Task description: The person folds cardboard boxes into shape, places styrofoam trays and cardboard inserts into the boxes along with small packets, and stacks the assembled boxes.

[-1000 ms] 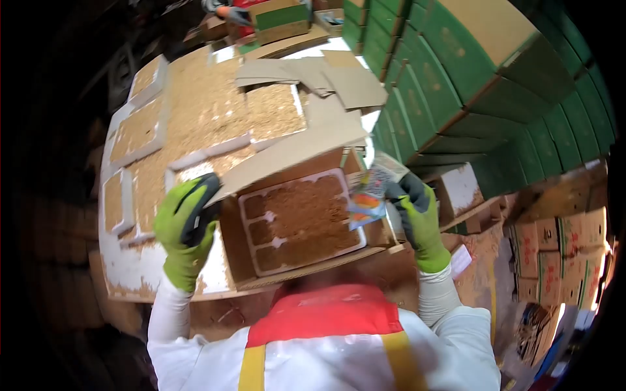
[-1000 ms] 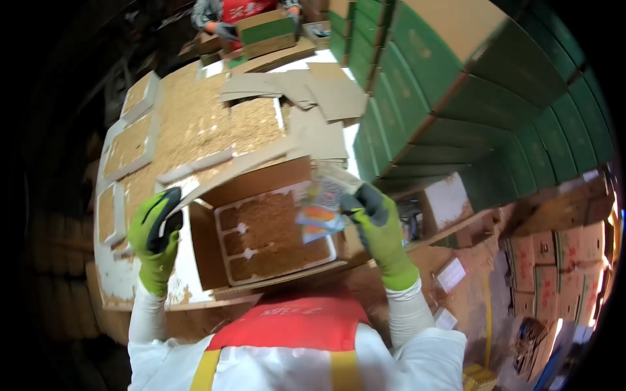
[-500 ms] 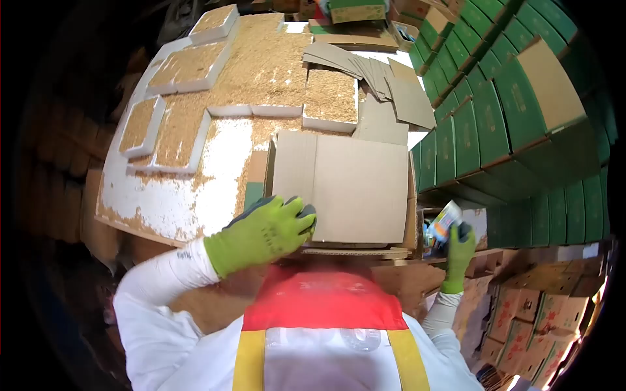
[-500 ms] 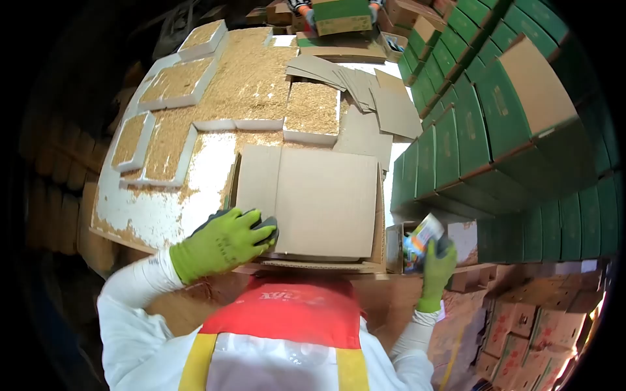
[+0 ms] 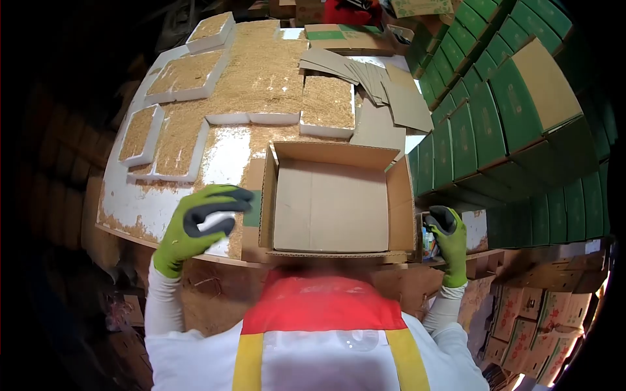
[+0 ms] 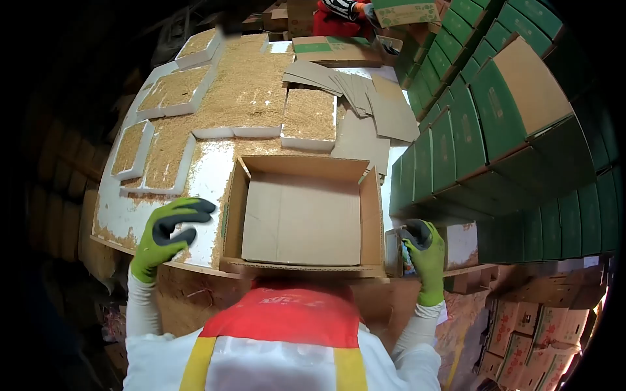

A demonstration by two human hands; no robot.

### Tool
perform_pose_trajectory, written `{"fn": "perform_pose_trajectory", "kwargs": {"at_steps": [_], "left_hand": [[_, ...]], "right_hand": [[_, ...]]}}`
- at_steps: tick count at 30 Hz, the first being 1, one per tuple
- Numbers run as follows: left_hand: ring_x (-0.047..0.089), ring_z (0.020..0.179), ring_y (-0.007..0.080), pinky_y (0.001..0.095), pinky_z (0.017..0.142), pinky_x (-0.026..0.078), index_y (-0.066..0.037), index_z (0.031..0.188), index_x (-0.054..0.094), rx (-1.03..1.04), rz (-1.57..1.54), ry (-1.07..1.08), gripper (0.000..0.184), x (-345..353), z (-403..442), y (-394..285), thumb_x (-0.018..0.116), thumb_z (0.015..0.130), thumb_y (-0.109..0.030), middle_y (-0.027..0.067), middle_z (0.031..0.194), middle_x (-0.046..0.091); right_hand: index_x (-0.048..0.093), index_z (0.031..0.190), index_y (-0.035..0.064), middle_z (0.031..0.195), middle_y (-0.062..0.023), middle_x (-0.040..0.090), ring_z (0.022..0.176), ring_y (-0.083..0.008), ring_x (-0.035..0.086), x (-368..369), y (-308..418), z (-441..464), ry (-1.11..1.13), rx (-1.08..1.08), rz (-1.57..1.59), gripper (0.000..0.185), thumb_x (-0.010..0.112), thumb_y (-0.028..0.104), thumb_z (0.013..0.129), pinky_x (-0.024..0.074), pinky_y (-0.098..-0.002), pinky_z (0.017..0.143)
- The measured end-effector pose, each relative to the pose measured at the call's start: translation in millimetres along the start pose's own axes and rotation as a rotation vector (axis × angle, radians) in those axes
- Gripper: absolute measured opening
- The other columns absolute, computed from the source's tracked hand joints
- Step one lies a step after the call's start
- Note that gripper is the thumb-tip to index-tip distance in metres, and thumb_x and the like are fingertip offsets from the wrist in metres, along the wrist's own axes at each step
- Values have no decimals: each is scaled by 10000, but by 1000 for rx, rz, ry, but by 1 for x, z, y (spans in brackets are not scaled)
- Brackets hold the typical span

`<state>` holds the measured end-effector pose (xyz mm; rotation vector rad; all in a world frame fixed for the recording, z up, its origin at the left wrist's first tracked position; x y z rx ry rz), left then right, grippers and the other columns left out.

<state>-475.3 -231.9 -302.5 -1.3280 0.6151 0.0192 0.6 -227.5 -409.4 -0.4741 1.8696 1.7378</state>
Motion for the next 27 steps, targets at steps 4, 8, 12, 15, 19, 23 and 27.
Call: {"fn": "perform_pose_trajectory", "kwargs": {"at_steps": [4,8,12,15,19,23,27], "left_hand": [[509,1204,169,326,972,462,-33,1435,449,-298,-251,-260,687,45,-9,112,737,839,-217,109,1350,553],[539,1138,210,347,951,472,46,1437,355,-286,177,-316,836,114,6,140,789,794,-266,126,1307,535],[572,1053,189,329,907,494,41,1348,455,-336,-343,-399,571,123,3,146,702,890,-194,103,1227,565],[554,1132,178,309,975,475,11,1318,515,-517,-853,-455,408,132,-3,169,604,978,-195,90,1234,573],[509,1254,273,388,1093,397,30,1378,462,-164,-1438,253,428,129,70,83,458,1029,-219,160,1394,498],[427,1344,266,391,1136,345,41,1447,371,404,-867,26,485,92,148,47,380,1046,-232,156,1492,411],[408,1359,299,502,1124,340,-96,1478,365,365,-1144,298,533,121,262,-113,403,1025,-375,120,1509,389]], "right_hand": [[520,1275,-17,1115,-42,641,985,-133,612,65,12,27,146,-89,706,534,773,138,830,510,-295,888],[493,1296,-30,1104,-93,634,1083,-157,581,142,33,13,306,238,599,635,826,143,783,500,-319,938],[592,1212,-54,1252,-164,579,1246,-249,499,147,16,5,202,229,599,591,849,228,761,432,-395,1034],[468,1364,-17,1383,-164,458,1337,-264,390,125,40,-1,125,49,443,747,816,304,786,345,-381,1099],[354,1468,12,1422,-163,411,1353,-267,365,82,112,31,248,7,871,836,745,401,840,320,-379,1112],[451,1393,8,1303,-210,500,1233,-368,483,-92,208,20,-354,-851,149,620,683,275,883,369,-442,1074],[517,1247,7,1109,-74,578,987,-164,608,-295,188,-41,-1240,-978,233,340,615,70,928,498,-257,841]]}}
Point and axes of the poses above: each hand's wrist, its own z-axis towards the middle knuckle, its own x-axis out of the palm, y = z × x, the point moved 8 cm from there along z, towards the middle knuckle
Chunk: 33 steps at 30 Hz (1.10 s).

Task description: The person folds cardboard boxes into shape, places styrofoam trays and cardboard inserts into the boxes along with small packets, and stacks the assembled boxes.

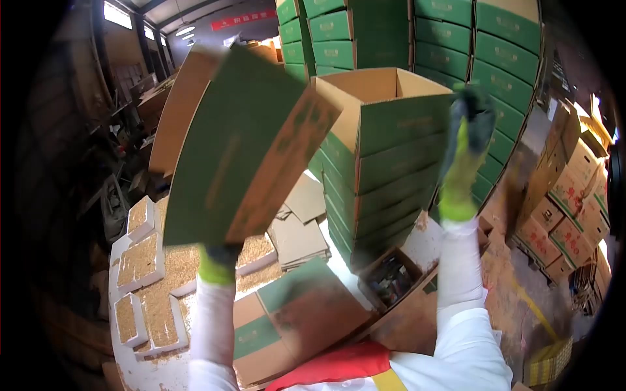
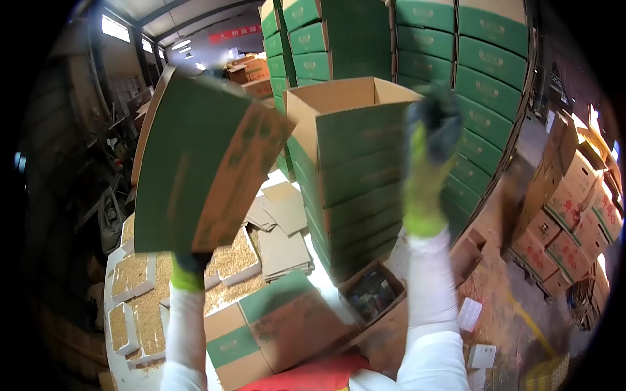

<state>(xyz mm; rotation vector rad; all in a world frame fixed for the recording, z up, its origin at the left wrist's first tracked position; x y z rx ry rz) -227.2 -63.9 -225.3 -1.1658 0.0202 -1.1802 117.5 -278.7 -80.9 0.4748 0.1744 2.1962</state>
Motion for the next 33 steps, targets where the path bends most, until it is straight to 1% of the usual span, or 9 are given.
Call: {"fn": "perform_pose_trajectory", "kwargs": {"at_steps": [5,9,12,18,22,24,27,29,33], "left_hand": [[533,1229,320,523,1002,466,-83,1350,502,-273,-103,204,464,93,142,18,436,1007,-387,140,1342,547],[585,1162,232,416,923,522,-189,1430,425,-525,562,-129,673,139,172,60,496,930,-633,95,1337,558],[277,1425,324,616,1023,383,-205,1545,196,-589,890,-107,998,144,180,77,442,808,-832,181,1512,336],[586,989,330,503,834,550,-74,1392,390,-485,450,-179,873,116,147,66,516,849,-746,145,1070,512],[583,1055,192,337,881,501,-103,1379,501,-232,581,-359,482,-21,17,41,526,999,-398,70,1260,551],[562,1111,172,286,923,467,-24,1323,540,-279,850,-677,422,-127,-110,34,570,988,-279,87,1249,564],[409,1340,328,400,1122,324,78,1412,387,-307,1262,-1147,675,-208,-358,15,682,901,-249,240,1440,419],[344,1397,327,398,1139,296,84,1461,294,-511,1410,-1274,770,-193,-464,20,690,901,-267,255,1491,356],[306,1422,318,366,1136,285,52,1519,163,-847,1179,-1079,921,-118,-488,61,721,868,-281,267,1548,263]], "right_hand": [[396,1422,-2,1359,-117,513,1182,-206,555,-47,-242,-10,133,623,260,495,567,134,978,413,-309,1047],[394,1444,-11,1425,-147,489,1269,-253,509,-49,-255,-32,27,517,99,524,557,181,985,365,-326,1096],[433,1412,-32,1414,-166,501,1292,-267,485,-60,-258,-31,27,305,-365,495,544,204,991,365,-334,1084],[498,1351,-29,1349,-217,536,1227,-312,524,-61,-233,-30,48,430,-383,439,570,168,966,385,-389,1052],[521,1311,-27,1338,-213,519,1198,-306,510,-44,-81,-76,197,38,-682,410,581,162,951,380,-417,1045],[571,1232,-13,1242,-175,570,1070,-288,576,-50,-62,-175,100,156,-290,354,583,201,950,455,-405,943],[587,1237,44,1172,-154,598,1047,-312,597,-1,-8,-323,917,841,-39,490,702,323,851,478,-404,922],[467,1335,-45,1211,-224,551,1126,-389,520,-16,15,-411,1254,442,-645,784,689,497,814,393,-478,1013],[369,1392,-76,1118,-212,559,1019,-359,551,-34,29,-466,1236,548,-847,875,649,523,819,460,-449,874]]}}
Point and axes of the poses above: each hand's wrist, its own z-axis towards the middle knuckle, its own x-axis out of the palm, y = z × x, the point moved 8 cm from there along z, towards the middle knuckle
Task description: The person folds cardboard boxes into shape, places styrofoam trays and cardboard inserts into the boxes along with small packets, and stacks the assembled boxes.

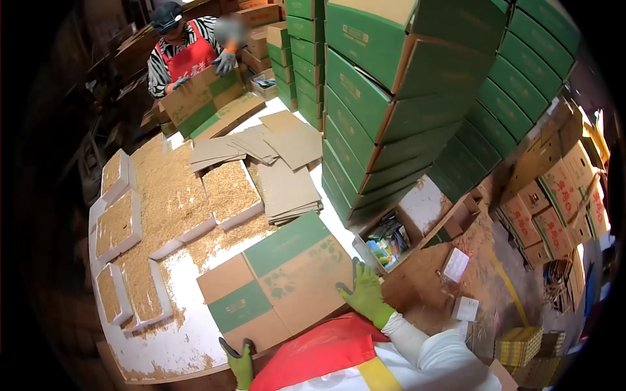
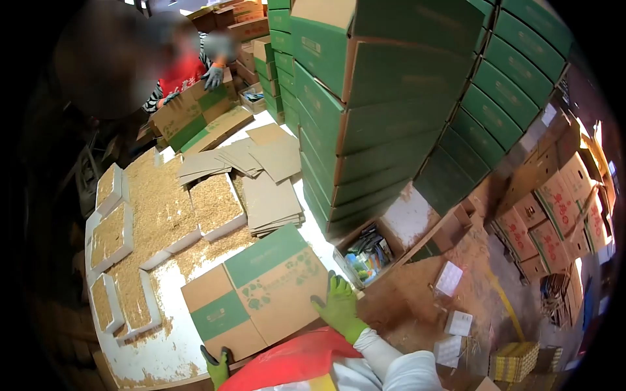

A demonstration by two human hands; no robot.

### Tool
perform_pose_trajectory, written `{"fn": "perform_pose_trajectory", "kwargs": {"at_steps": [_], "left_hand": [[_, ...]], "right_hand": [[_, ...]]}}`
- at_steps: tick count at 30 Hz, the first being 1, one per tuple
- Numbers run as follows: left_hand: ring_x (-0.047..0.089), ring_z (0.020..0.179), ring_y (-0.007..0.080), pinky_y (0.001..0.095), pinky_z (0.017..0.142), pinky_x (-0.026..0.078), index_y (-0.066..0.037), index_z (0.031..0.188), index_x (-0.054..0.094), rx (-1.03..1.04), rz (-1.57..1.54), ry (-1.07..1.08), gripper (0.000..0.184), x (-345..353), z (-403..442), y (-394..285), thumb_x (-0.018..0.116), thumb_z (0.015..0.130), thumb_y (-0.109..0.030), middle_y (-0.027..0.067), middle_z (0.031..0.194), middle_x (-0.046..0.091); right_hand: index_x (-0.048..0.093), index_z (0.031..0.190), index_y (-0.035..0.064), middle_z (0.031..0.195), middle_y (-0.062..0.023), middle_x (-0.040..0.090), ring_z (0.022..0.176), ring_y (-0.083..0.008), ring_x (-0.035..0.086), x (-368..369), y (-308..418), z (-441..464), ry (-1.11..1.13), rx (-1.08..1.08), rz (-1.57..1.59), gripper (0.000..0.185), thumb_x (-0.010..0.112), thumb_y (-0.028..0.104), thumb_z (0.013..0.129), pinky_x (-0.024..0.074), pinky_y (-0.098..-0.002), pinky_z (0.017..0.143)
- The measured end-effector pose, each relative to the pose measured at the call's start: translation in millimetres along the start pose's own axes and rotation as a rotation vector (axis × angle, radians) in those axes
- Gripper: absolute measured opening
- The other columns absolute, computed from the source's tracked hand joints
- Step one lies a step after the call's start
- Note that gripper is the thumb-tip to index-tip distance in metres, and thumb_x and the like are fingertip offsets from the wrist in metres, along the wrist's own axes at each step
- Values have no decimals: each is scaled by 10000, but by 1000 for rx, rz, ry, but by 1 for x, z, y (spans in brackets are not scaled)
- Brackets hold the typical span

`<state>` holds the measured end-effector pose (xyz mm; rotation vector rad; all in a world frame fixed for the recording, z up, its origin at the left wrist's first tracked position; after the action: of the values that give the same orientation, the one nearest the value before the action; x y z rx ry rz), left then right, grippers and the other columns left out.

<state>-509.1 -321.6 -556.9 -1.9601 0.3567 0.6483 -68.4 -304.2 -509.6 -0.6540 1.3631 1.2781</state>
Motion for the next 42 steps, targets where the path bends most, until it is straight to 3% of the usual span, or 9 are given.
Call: {"fn": "perform_pose_trajectory", "kwargs": {"at_steps": [5,6,9,17,21,26,27,35,42], "left_hand": [[460,1307,323,415,1099,337,-59,1560,136,804,260,-122,1022,-49,-28,-103,735,733,-77,209,1491,391],[432,1324,410,476,950,503,-16,1502,316,863,242,40,753,-61,-54,-157,683,901,-283,211,1582,204],[590,1156,308,339,894,534,75,1298,557,1060,543,199,439,-100,-56,-217,627,874,-13,203,1319,589],[627,1078,296,372,892,515,17,1286,589,633,791,259,506,-126,32,-307,725,836,-171,184,1226,644],[472,1304,356,442,1064,382,30,1424,411,1590,699,-97,642,-42,-31,-334,621,833,-111,205,1440,463],[456,1319,415,505,1072,368,1,1338,530,1728,742,-439,638,-23,-67,-305,778,811,-258,171,1390,534],[453,1320,423,506,1066,372,-6,1303,572,1672,738,-435,576,-21,-75,-302,778,811,-223,157,1352,573],[623,965,292,424,876,474,-102,910,666,1589,392,-378,219,-51,-122,-343,743,711,-155,44,958,685],[518,1224,380,480,1072,372,-20,1361,485,1545,162,387,716,-18,-175,-359,784,753,-251,199,1351,515]], "right_hand": [[558,1214,-34,1095,-209,609,998,-368,604,-73,27,16,51,87,28,644,615,499,857,500,-436,843],[573,1181,-22,1089,-204,613,1008,-353,606,-98,42,22,225,155,30,620,607,507,859,497,-431,856],[609,1045,4,996,-177,613,951,-346,598,-162,96,21,-204,-56,106,557,598,527,855,465,-473,927],[660,911,-55,924,-194,657,892,-377,624,-155,221,29,-711,-378,-441,340,538,250,822,485,-532,912],[698,908,-83,808,-213,646,781,-353,611,-150,229,55,-923,-119,-216,465,551,346,806,482,-538,901],[737,813,7,679,-151,623,651,-327,555,-104,253,144,-185,-530,181,751,585,737,729,373,-639,895],[757,1015,77,1003,-138,718,1025,-424,616,-86,261,172,-117,-495,85,824,515,811,729,289,-722,954],[728,928,175,917,-120,709,888,-349,666,-151,281,177,178,-746,126,286,650,410,785,518,-478,758],[676,1016,136,900,-152,693,874,-361,656,-95,323,171,257,-962,16,372,617,476,877,502,-494,737]]}}
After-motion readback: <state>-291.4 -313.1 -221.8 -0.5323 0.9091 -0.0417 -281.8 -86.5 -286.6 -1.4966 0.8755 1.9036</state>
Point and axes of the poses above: each hand's wrist, its own z-axis towards the middle knuckle, its own x-axis out of the palm, y = z × x, the point moved 8 cm from there along z, towards the middle knuckle
